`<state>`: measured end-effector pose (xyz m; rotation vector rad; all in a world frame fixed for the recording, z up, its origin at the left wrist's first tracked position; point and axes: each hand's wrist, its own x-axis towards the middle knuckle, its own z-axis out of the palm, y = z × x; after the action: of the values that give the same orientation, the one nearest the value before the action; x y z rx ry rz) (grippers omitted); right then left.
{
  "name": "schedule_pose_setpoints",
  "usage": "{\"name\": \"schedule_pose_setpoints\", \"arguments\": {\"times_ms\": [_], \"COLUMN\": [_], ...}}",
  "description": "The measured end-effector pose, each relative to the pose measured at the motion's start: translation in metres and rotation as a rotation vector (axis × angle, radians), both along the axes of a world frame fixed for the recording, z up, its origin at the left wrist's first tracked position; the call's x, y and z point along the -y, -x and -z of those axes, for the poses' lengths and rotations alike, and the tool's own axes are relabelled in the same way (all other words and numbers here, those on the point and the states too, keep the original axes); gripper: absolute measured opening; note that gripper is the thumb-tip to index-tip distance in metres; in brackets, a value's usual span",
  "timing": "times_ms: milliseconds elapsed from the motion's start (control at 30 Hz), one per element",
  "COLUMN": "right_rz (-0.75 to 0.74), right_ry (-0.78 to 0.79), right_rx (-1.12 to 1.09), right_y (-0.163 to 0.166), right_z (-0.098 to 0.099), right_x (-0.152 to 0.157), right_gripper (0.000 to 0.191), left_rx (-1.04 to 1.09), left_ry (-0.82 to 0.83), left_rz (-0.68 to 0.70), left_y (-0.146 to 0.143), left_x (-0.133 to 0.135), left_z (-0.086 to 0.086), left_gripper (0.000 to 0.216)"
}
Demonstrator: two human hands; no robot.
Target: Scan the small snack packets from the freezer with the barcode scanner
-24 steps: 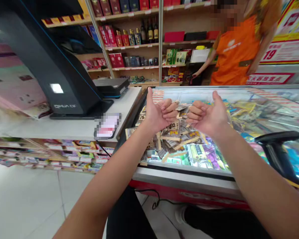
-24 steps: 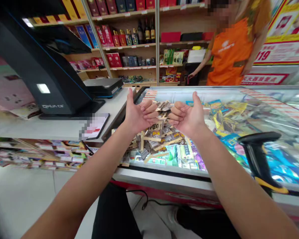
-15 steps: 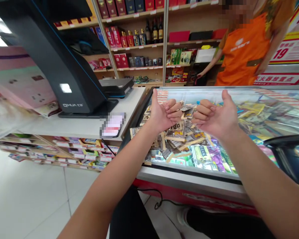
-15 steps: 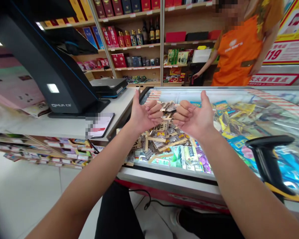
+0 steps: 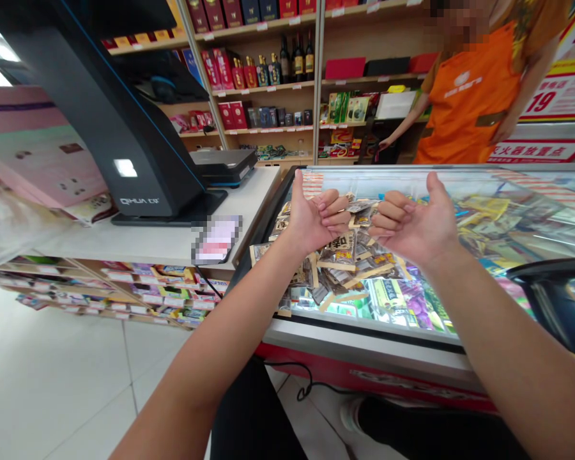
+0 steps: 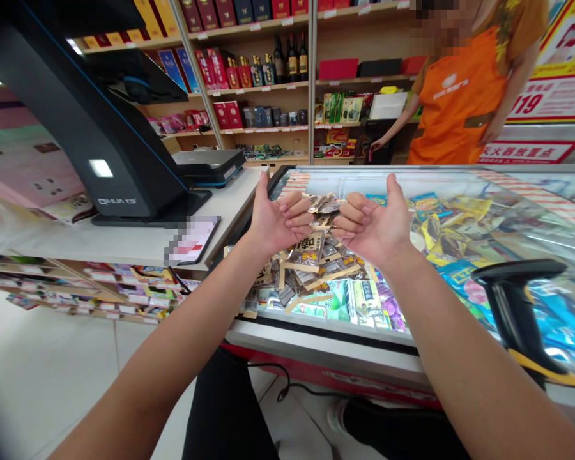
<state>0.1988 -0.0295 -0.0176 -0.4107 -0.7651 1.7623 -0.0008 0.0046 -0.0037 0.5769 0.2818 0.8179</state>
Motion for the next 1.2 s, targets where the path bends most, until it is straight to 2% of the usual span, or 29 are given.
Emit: {"name": "schedule_pose_setpoints", "arguments": {"times_ms": [533,733,900,1000,1100,1133,1200], "right_rz": [0.047,0.055,0.087,0.104,0.169,0.237,0.466], "right_ry": [0.115,0.084,0.038,-0.017,-0.116,-0.154,-0.244], "right_rx": [-0.077,-0.055,0.024,0.126,0.333,0.441,0.744], "right_y": [0.003,0.001,0.0,0.0,-0.001,-0.001,-0.008], "right_z": [-0.004,-0.002,-0.001,0.0,-0.002,-0.004,-0.01], "right_x": [0.002,-0.001,0.001,-0.001,-0.005,-0.004,0.003], "right_gripper": [0.061,0.061,0.061,0.061,0.062,0.061,0.055], "left_rx": [0.018,0.029,-0.03,-0.067,-0.115,-0.143,-0.208], "left_ry": [0.017,-0.008,-0.003,-0.026,-0.079,-0.103,-0.165], "left_rz": [0.02,0.044,-0.017,-0.049,-0.082,-0.099,-0.147], "left_y": [0.0,0.001,0.0,0.0,0.0,-0.001,-0.004], "left_x": [0.002,0.002,0.001,0.001,0.001,0.0,-0.001], "left_z": [-0.001,-0.001,0.0,0.0,-0.002,-0.004,-0.006], "left_gripper": [0.074,0.074,0.073,0.071,0.069,0.068,0.062]}}
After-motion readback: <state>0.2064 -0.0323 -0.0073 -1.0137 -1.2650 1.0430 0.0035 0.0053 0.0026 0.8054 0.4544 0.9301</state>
